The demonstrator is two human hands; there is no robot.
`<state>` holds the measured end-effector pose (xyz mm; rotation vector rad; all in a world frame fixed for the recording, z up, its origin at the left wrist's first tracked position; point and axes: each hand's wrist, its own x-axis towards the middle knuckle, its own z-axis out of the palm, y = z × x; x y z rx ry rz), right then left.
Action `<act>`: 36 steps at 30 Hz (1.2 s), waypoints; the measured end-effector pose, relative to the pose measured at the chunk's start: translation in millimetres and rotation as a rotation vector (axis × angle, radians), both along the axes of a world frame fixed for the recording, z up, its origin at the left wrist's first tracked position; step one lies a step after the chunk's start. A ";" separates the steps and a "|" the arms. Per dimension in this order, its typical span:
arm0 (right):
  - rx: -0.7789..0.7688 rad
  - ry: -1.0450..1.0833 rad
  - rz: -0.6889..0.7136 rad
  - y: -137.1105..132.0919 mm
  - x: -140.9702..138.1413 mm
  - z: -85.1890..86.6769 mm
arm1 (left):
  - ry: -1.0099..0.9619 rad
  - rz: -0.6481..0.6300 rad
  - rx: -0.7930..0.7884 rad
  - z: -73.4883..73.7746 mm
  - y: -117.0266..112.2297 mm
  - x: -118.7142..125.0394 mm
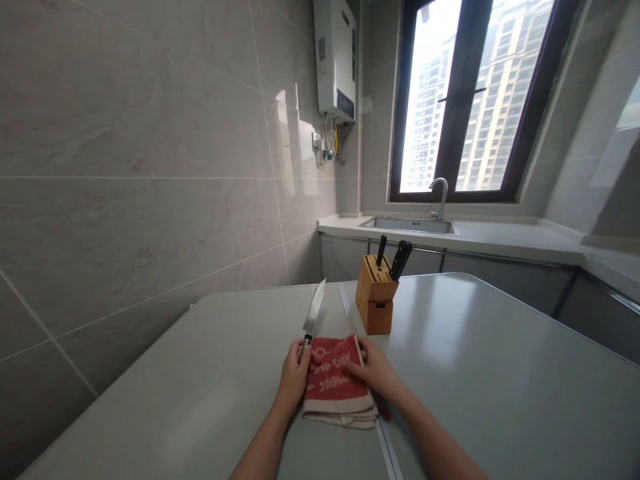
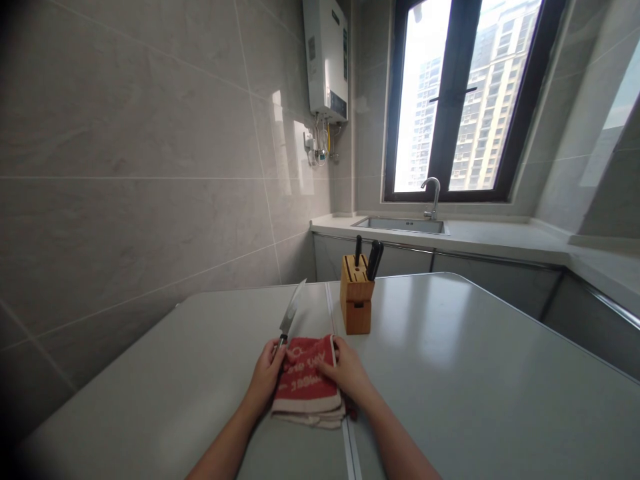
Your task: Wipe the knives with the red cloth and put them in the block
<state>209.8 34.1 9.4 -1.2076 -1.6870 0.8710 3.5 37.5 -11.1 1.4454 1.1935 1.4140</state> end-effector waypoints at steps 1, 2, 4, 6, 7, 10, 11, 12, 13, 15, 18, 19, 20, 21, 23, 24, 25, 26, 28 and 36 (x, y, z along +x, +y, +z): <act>0.007 -0.028 0.013 -0.3 0.3 -0.2 | 0.008 0.004 0.000 0.2 -0.3 -0.1; 0.022 -0.065 0.008 -0.1 0.9 -0.7 | 0.017 0.009 0.001 0.3 -0.6 -0.2; 0.049 -0.150 -0.042 2.0 3.4 -2.0 | 0.033 0.025 0.003 0.2 -1.0 -0.2; 0.072 -0.201 -0.112 5.4 7.2 -3.1 | 0.038 0.035 0.005 0.2 -1.3 0.0; 0.090 -0.209 -0.156 7.1 9.2 -3.4 | 0.036 0.035 0.009 0.5 -1.6 0.3; 0.144 -0.126 -0.263 9.6 12.0 -2.2 | 0.033 0.023 0.047 3.5 -3.6 1.3; 0.131 -0.046 -0.263 9.2 11.1 -1.0 | 0.038 0.019 0.064 5.2 -4.8 1.8; 0.089 0.066 -0.237 8.2 9.3 0.6 | 0.045 0.011 0.074 7.2 -6.3 2.2; 0.018 0.211 -0.190 6.8 6.7 2.6 | 0.054 0.002 0.077 9.4 -7.9 2.6; -0.193 0.551 -0.052 3.4 0.4 6.7 | 0.063 -0.021 0.059 14.0 -11.3 3.8; -0.437 0.921 0.164 -0.6 -6.9 11.1 | 0.067 -0.060 0.042 19.9 -14.9 5.9; -0.463 0.982 0.214 -1.4 -8.3 11.5 | 0.073 -0.077 0.049 21.2 -15.4 6.6; -0.465 1.020 0.248 -2.2 -9.5 11.3 | 0.086 -0.095 0.060 22.1 -15.7 7.2; -0.450 1.043 0.266 -3.0 -10.6 10.8 | 0.102 -0.113 0.074 22.6 -15.8 7.7; -0.394 1.057 0.279 -5.4 -13.3 9.3 | 0.135 -0.136 0.096 22.6 -15.9 8.3; -0.369 1.054 0.292 -7.0 -15.1 8.9 | 0.152 -0.142 0.105 22.4 -16.1 8.5; -0.354 1.050 0.310 -8.9 -17.2 8.9 | 0.167 -0.145 0.111 22.3 -16.5 8.8; -0.346 1.046 0.333 -11.0 -19.4 9.4 | 0.178 -0.149 0.117 22.3 -17.2 9.1; -0.354 1.036 0.375 -15.4 -23.7 12.1 | 0.184 -0.170 0.126 22.8 -18.8 10.1; -0.382 1.011 0.396 -18.8 -27.5 13.9 | 0.210 -0.244 0.120 25.5 -22.2 14.0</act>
